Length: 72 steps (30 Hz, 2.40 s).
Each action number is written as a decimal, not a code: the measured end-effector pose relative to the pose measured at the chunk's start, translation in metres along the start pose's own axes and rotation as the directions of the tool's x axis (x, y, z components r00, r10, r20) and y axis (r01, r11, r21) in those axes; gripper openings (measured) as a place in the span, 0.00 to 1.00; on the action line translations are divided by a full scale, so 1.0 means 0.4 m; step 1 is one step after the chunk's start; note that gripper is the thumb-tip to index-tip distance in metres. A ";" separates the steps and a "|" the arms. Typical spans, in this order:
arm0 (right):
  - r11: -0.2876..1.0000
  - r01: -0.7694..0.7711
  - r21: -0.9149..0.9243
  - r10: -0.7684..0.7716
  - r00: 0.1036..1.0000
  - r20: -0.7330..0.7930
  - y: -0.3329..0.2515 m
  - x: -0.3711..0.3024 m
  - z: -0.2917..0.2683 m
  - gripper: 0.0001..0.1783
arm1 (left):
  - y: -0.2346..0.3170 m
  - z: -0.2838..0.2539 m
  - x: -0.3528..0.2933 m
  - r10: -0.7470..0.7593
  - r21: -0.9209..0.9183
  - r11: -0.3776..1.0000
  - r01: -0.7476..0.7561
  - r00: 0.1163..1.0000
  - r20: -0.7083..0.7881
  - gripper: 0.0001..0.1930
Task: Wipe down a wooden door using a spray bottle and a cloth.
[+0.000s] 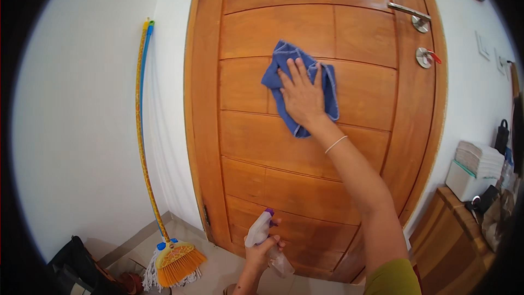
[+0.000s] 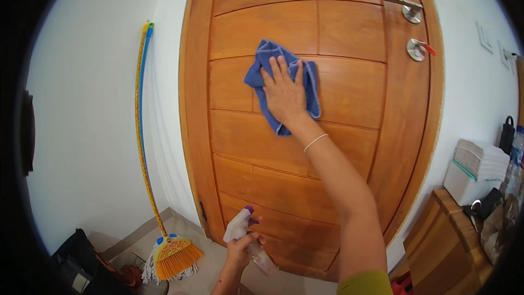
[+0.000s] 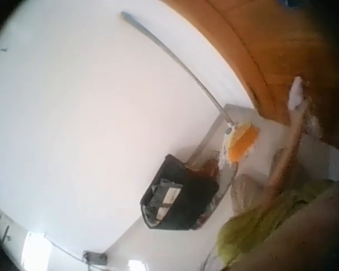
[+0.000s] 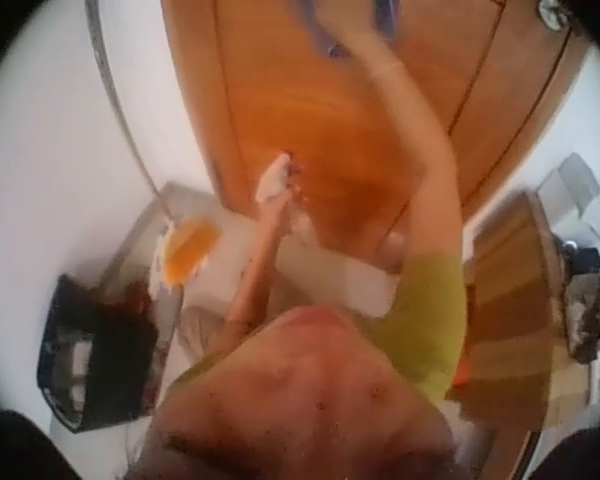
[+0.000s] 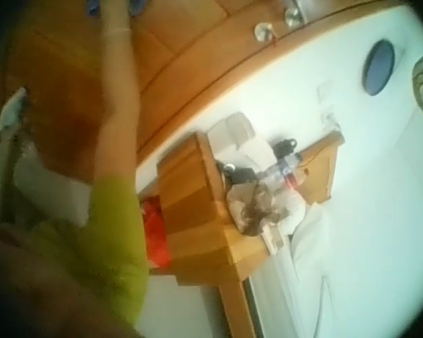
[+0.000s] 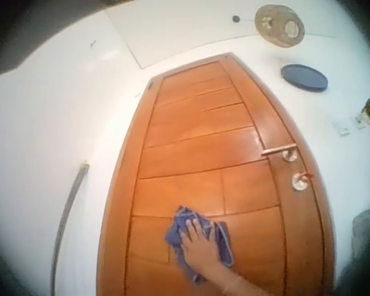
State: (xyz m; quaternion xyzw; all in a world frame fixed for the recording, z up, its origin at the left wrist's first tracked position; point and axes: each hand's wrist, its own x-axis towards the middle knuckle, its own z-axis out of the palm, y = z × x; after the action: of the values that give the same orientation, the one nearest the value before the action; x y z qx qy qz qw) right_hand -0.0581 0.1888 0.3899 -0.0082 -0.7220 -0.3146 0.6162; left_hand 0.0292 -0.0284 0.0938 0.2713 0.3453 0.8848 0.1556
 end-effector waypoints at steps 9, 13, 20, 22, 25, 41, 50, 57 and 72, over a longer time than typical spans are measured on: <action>0.959 -0.210 -0.190 0.182 0.972 -0.151 0.302 -0.088 -0.154 0.24 | -0.020 0.065 -0.036 -0.032 0.020 0.999 0.030 0.997 0.072 0.29; 0.914 -0.194 -0.355 0.170 0.981 -0.099 0.381 -0.138 -0.224 0.22 | -0.019 0.068 -0.053 -0.022 0.000 1.000 0.022 0.995 0.100 0.29; 0.795 -0.224 -0.564 0.267 0.964 -0.007 0.435 -0.172 -0.334 0.21 | -0.057 0.060 -0.046 -0.069 0.042 0.997 0.064 0.990 0.126 0.35; 0.787 -0.284 -0.547 0.291 0.954 -0.076 0.464 -0.205 -0.349 0.20 | -0.064 0.078 -0.045 -0.089 0.063 0.995 0.079 0.982 0.166 0.35; 0.789 -0.347 -0.506 0.308 0.937 -0.163 0.508 -0.275 -0.351 0.21 | -0.090 0.094 -0.034 -0.125 0.104 0.989 0.106 0.971 0.206 0.34; 0.818 -0.431 -0.381 0.399 0.902 -0.165 0.418 -0.486 -0.325 0.25 | -0.205 0.147 -0.006 -0.232 0.047 0.972 0.230 0.910 0.345 0.29; 0.817 -0.453 -0.358 0.347 0.881 -0.322 0.465 -0.297 -0.247 0.29 | -0.275 0.143 0.033 -0.286 0.046 0.955 0.292 0.876 0.388 0.30; 0.827 -0.486 -0.282 0.423 0.869 -0.256 0.383 -0.439 -0.252 0.30 | -0.317 0.118 0.047 -0.377 0.043 0.921 0.386 0.862 0.339 0.33; 0.804 -0.567 -0.179 0.561 0.823 -0.090 0.170 -0.875 -0.280 0.31 | -0.208 0.104 0.001 -0.291 0.097 0.957 0.275 0.907 0.303 0.35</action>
State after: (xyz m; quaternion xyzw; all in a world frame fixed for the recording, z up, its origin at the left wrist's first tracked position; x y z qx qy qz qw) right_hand 0.1522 0.3230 0.1117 -0.2783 -0.6417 -0.1878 0.6896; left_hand 0.0607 0.0532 0.0616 0.3599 0.3746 0.7890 0.3280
